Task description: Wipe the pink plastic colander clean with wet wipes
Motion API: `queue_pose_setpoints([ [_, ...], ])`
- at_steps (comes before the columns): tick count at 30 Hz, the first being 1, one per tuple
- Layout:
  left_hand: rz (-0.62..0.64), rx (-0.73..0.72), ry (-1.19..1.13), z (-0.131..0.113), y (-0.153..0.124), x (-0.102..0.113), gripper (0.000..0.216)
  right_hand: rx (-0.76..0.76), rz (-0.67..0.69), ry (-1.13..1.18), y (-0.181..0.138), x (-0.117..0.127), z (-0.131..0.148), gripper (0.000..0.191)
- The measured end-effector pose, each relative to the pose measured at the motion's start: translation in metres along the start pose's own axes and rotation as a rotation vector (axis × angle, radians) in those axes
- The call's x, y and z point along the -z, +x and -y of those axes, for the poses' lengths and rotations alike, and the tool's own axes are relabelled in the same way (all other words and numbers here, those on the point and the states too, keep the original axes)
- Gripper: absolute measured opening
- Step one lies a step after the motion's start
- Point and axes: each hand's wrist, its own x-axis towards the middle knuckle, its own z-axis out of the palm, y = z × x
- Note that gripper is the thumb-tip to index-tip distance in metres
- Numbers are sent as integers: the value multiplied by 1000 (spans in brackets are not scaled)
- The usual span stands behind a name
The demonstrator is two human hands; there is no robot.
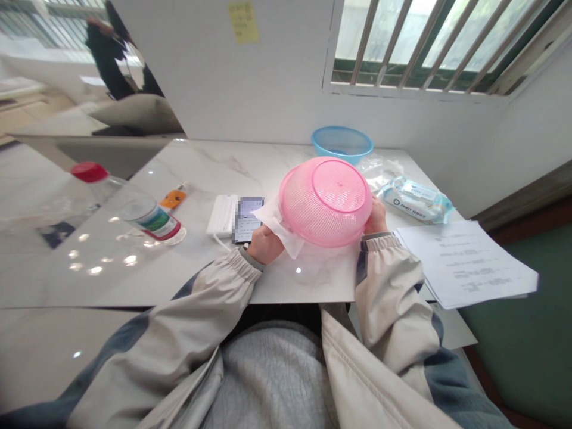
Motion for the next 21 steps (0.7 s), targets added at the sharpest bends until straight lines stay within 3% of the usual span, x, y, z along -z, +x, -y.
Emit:
queue_pose_setpoints([
  [14, 10, 86, -16, 0, 7, 4, 46, 29, -30, -5, -3, -3, 1, 9],
  [21, -5, 14, -24, -2, 6, 1, 48, 30, -29, 14, -2, -3, 0, 10],
])
